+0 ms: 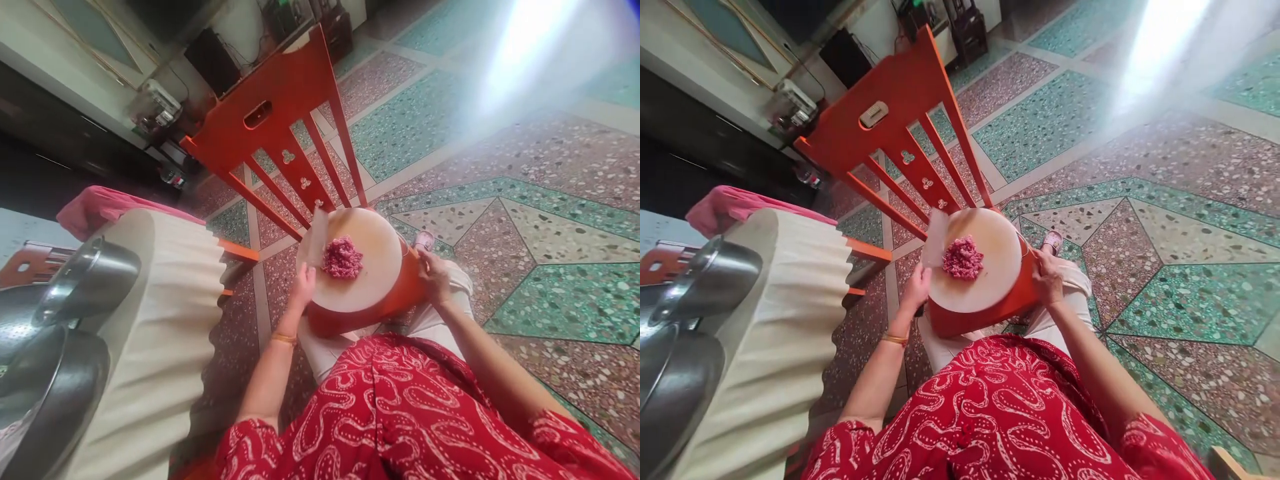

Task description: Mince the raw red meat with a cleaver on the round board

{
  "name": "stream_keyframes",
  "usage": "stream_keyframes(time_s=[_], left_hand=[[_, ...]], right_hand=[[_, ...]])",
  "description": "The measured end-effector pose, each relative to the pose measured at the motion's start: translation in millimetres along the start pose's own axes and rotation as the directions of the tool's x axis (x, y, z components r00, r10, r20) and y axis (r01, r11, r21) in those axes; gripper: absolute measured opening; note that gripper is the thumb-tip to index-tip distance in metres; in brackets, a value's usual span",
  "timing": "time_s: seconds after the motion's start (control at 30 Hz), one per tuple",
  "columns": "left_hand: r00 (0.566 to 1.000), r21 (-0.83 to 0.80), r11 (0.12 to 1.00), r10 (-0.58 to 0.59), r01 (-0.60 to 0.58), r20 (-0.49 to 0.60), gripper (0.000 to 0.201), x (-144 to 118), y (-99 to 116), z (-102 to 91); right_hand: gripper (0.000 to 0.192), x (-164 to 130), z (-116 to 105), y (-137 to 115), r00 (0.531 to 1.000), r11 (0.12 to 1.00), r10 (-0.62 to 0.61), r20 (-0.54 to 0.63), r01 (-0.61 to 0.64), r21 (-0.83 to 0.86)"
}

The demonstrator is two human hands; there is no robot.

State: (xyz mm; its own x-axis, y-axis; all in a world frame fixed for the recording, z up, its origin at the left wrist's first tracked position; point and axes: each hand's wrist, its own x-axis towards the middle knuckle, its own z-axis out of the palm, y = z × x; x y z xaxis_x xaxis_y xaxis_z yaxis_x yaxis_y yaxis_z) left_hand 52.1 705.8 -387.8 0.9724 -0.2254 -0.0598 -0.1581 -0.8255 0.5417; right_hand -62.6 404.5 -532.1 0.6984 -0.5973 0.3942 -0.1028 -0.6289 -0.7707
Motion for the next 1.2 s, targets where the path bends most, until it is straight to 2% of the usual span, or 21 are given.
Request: stream_keyframes(time_s=[0.07,0.13,0.17,0.23,0.3,0.37,0.47,0.5,0.53,0.57,0.63,0.67,0.7,0.77,0.83,0.9,0.93,1.0,1.07,1.13,1.2], left_hand=[[0.987,-0.016,0.998,0.063,-0.066,-0.147,0.028,0.8,6.0,-10.0],[0.975,0.000,0.998,0.057,-0.058,-0.216,0.027,0.9,10.3,-5.3],[0.981,0.027,0.999,0.039,-0.034,-0.189,0.025,0.8,11.2,1.7],[0.999,0.115,0.993,-0.039,0.038,0.007,0.018,0.5,10.6,16.7],[0.984,0.167,0.985,-0.060,0.032,0.170,0.015,0.3,8.4,21.6],[0.993,0.173,0.985,-0.002,-0.019,0.121,0.018,-0.5,6.8,13.2],[0.989,0.153,0.987,0.073,-0.053,-0.129,0.027,-3.3,6.9,-0.9],[0.982,0.155,0.987,0.067,-0.039,-0.174,0.029,-4.3,7.2,0.1],[0.984,0.172,0.985,0.042,-0.012,-0.172,0.030,-5.2,7.4,4.3],[0.994,0.207,0.978,0.000,0.023,-0.112,0.029,-5.6,7.4,10.6],[0.993,0.296,0.954,-0.082,0.054,0.082,0.023,-4.5,7.5,21.7],[0.984,0.313,0.949,-0.094,0.042,0.153,0.021,-3.2,8.0,23.3],[0.982,0.313,0.950,-0.076,0.018,0.174,0.020,-1.7,8.8,21.2],[0.995,0.285,0.958,-0.007,-0.023,0.104,0.022,0.6,11.5,9.1],[0.997,0.249,0.968,0.052,-0.038,-0.051,0.028,0.5,14.9,-1.6],[0.991,0.234,0.972,0.044,-0.015,-0.123,0.032,-1.5,17.6,0.8],[0.997,0.247,0.969,0.011,0.009,-0.082,0.032,-2.5,18.3,6.8],[0.991,0.307,0.951,-0.076,0.040,0.108,0.026,-3.1,18.7,20.7],[0.969,0.324,0.946,-0.079,-0.001,0.235,0.022,-1.4,18.5,25.5],[0.979,0.304,0.951,-0.015,-0.048,0.202,0.022,1.4,18.7,17.4],[0.998,0.267,0.962,0.058,-0.064,0.032,0.027,3.4,19.4,6.9]], right_hand=[[0.033,10.6,14.8,4.8,0.999,0.999,-0.017,-0.035,0.015,-0.050],[0.035,15.1,30.0,11.1,0.998,0.994,-0.021,-0.066,0.014,-0.106],[0.036,14.1,36.3,13.8,0.997,0.992,-0.019,-0.074,0.010,-0.129],[0.037,6.5,44.0,17.4,0.998,0.987,-0.007,-0.062,-0.003,-0.159],[0.038,-4.9,45.0,19.0,1.000,0.987,-0.002,-0.022,-0.002,-0.159],[0.038,-14.7,41.9,20.0,1.000,0.989,-0.015,0.020,0.017,-0.146],[0.040,-20.2,37.1,21.2,1.000,0.986,0.001,0.011,0.001,-0.166],[0.041,-20.0,36.5,21.5,1.000,0.984,0.014,0.011,-0.011,-0.179],[0.042,-19.3,36.4,21.6,1.000,0.982,0.023,0.010,-0.021,-0.187],[0.043,-18.5,36.5,21.6,1.000,0.982,0.027,0.011,-0.025,-0.189],[0.043,-17.3,37.1,21.0,1.000,0.984,0.023,0.019,-0.019,-0.179],[0.043,-17.1,37.3,20.7,1.000,0.985,0.022,0.016,-0.019,-0.172],[0.043,-17.2,37.5,20.4,1.000,0.986,0.023,0.013,-0.021,-0.165],[0.042,-17.6,37.7,20.6,1.000,0.987,0.025,0.015,-0.023,-0.159],[0.040,-18.0,37.8,21.6,0.999,0.987,0.026,0.019,-0.023,-0.160],[0.038,-18.0,37.7,22.4,0.999,0.986,0.024,0.025,-0.020,-0.166],[0.038,-17.9,37.5,22.4,0.999,0.985,0.025,0.023,-0.021,-0.171],[0.037,-17.5,36.8,21.6,1.000,0.984,0.022,0.022,-0.018,-0.177],[0.036,-17.2,36.1,20.2,0.999,0.984,0.028,0.028,-0.022,-0.179],[0.035,-17.1,36.1,19.4,0.999,0.983,0.034,0.039,-0.026,-0.182],[0.035,-17.4,37.0,20.1,0.999,0.983,0.031,0.042,-0.023,-0.184]])
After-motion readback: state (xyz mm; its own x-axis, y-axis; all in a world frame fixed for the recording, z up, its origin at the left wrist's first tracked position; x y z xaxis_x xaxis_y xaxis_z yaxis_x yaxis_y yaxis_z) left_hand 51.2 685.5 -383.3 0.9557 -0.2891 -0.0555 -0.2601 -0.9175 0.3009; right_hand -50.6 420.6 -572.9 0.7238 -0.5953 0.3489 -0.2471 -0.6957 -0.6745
